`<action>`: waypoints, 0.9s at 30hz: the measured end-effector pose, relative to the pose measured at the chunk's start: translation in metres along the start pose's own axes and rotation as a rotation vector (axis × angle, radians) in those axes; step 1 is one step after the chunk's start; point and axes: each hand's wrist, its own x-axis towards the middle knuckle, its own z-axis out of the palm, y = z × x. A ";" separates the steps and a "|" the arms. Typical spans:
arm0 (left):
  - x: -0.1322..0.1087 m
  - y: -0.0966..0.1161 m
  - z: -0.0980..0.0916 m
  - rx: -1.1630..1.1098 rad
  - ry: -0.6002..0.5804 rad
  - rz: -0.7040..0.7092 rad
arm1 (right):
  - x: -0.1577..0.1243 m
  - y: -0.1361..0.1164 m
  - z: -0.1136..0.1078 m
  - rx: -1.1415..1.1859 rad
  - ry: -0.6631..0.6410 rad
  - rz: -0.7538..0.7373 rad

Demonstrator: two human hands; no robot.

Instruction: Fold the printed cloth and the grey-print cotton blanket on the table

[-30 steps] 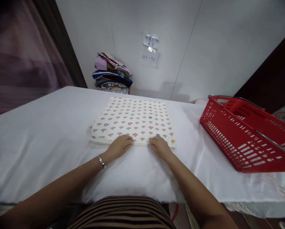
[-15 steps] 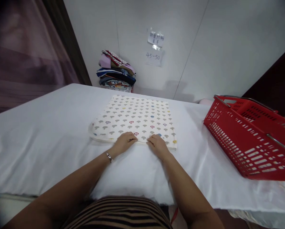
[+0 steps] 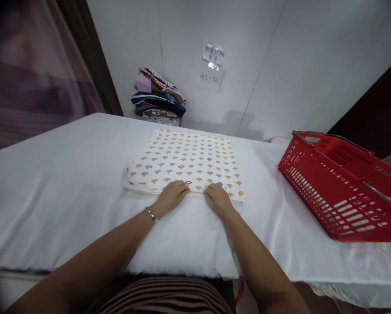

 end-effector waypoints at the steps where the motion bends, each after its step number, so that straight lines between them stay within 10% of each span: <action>1: -0.001 0.000 0.000 0.018 0.000 0.022 | -0.001 -0.001 0.000 -0.015 -0.011 -0.015; 27: 0.000 -0.004 0.004 0.127 0.016 0.085 | -0.004 0.000 0.010 -0.048 0.070 -0.029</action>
